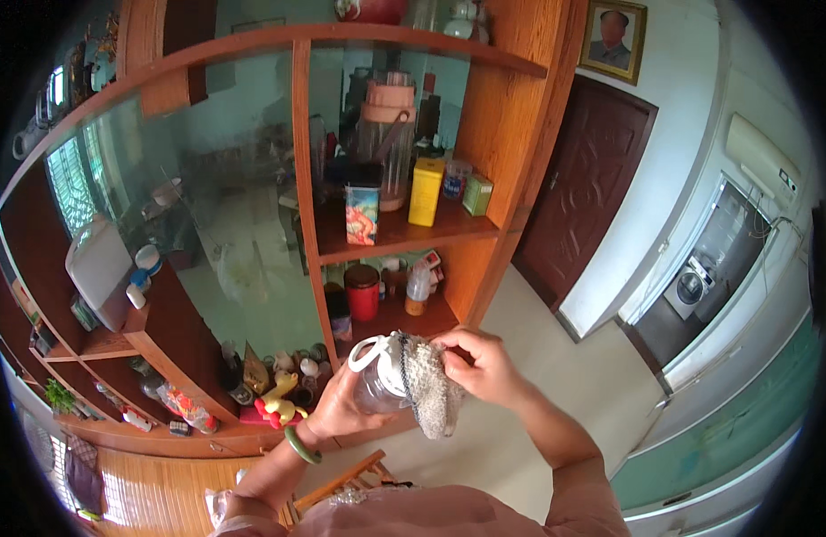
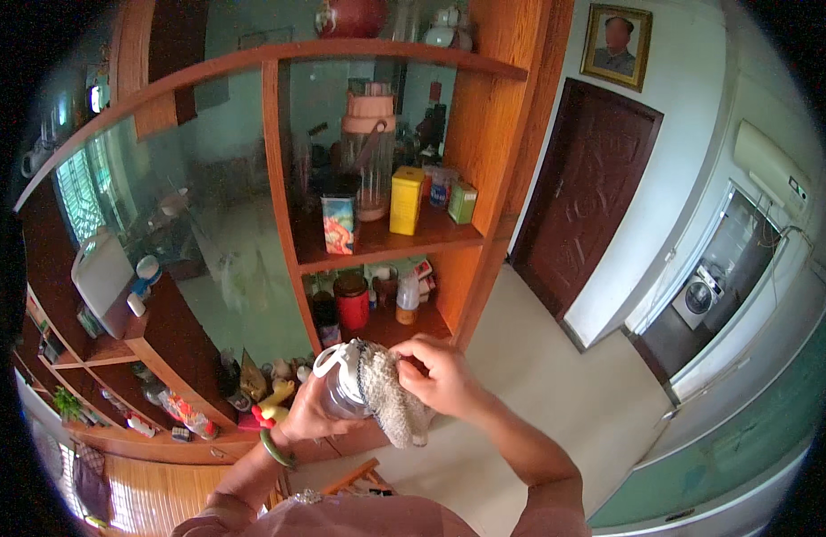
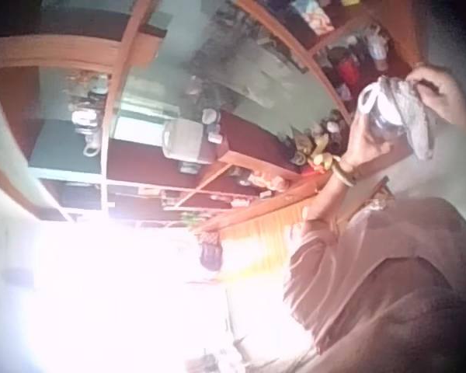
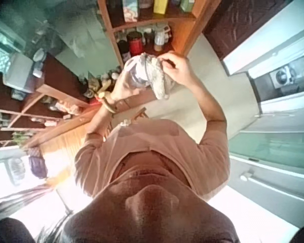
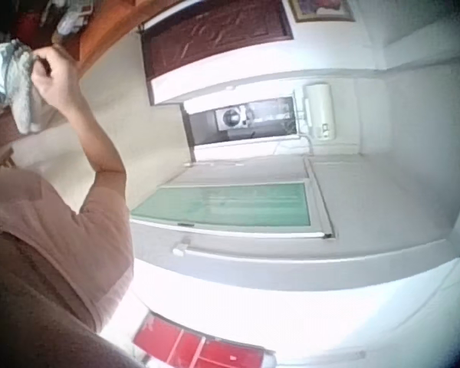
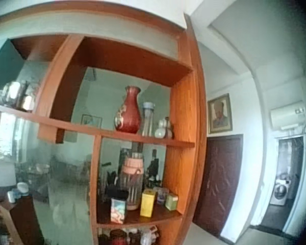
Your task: Wipe and clean various household objects from a shelf.
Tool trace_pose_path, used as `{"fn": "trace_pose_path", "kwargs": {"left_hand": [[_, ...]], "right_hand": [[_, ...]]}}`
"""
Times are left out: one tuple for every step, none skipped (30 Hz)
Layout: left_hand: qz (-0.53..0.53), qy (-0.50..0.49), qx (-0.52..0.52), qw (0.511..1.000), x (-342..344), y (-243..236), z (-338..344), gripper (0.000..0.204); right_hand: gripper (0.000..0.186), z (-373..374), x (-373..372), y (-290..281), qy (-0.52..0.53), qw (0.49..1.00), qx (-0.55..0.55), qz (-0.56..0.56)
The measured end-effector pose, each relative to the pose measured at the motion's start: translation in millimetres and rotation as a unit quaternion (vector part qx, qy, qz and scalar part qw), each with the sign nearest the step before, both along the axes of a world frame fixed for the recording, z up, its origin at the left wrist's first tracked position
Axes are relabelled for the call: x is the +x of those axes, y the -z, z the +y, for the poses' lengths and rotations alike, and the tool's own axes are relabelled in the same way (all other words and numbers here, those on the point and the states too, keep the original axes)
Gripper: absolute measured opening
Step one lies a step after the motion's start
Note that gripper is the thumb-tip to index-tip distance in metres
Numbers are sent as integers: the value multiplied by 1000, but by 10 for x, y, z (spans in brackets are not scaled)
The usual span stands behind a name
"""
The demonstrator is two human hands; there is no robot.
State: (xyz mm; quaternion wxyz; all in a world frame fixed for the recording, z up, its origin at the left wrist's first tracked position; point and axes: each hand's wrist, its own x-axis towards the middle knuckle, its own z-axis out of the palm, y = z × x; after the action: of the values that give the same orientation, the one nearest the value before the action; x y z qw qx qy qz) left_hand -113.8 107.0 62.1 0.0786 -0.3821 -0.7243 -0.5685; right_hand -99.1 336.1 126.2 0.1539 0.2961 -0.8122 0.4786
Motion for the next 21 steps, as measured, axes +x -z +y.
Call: {"fn": "trace_pose_path", "kwargs": {"left_hand": [[44, -31, -1, 999, 8, -19, 22, 87], [84, -64, -2, 994, 18, -22, 19, 85], [128, -94, -36, 987, 31, 3, -16, 84], [169, -125, -69, 975, 36, 17, -51, 83], [213, -152, -97, 960, 96, -91, -58, 84], [215, -152, -98, 960, 95, -124, -88, 84], [235, -161, -133, 949, 94, -142, -137, 84], [256, -170, -167, 937, 81, -173, -171, 85], [254, -156, -178, 938, 75, -212, -205, 85], [251, -155, -179, 939, 87, -235, -231, 85], [251, -133, -179, 942, 99, -247, -256, 86], [249, -110, -180, 945, 98, -250, -271, 86], [226, -84, -178, 954, 48, -247, -269, 87], [185, -59, -157, 968, 58, -207, -250, 89], [111, -8, -109, 988, 63, -158, -205, 92], [35, 41, -59, 997, 94, -92, -170, 94], [-38, 62, -59, 996, 160, -26, -169, 98], [-11, 64, -61, 996, 195, 48, -215, 102], [-75, 80, -45, 993, 198, 157, -226, 103], [-136, 99, -28, 985, 173, 199, -210, 104], [-144, 95, -12, 985, 171, 200, -200, 103]], "right_hand": [[15, -20, 52, -13, -2, 1000, 1, 10], [14, -54, 112, -32, -9, 997, -40, -68], [13, -79, 143, -38, -16, 986, -80, -147], [13, -76, 143, -19, -19, 986, -80, -142], [14, -44, 161, -6, -67, 957, -151, -239], [16, -21, 186, -23, -113, 910, -219, -333], [19, 32, 203, -103, -139, 881, -223, -394], [19, 28, 214, -113, -140, 881, -223, -394], [18, 18, 227, -112, -132, 887, -205, -393], [17, 3, 245, -103, -123, 892, -187, -393], [12, -31, 271, -63, -91, 915, -157, -359], [12, -43, 266, -50, -90, 913, -160, -364], [10, -47, 238, -57, -84, 941, -130, -301], [9, -60, 251, -55, -79, 962, -100, -241], [9, -75, 276, -126, -73, 977, -73, -189], [9, -76, 263, -166, -72, 989, -41, -126], [9, -87, 250, -235, -80, 995, 2, -68], [9, -119, 244, -321, -90, 995, 47, -7], [9, -147, 249, -392, -91, 995, 45, -17], [9, -171, 228, -451, -99, 991, 77, 47], [10, -196, 209, -472, -108, 982, 109, 112]]}}
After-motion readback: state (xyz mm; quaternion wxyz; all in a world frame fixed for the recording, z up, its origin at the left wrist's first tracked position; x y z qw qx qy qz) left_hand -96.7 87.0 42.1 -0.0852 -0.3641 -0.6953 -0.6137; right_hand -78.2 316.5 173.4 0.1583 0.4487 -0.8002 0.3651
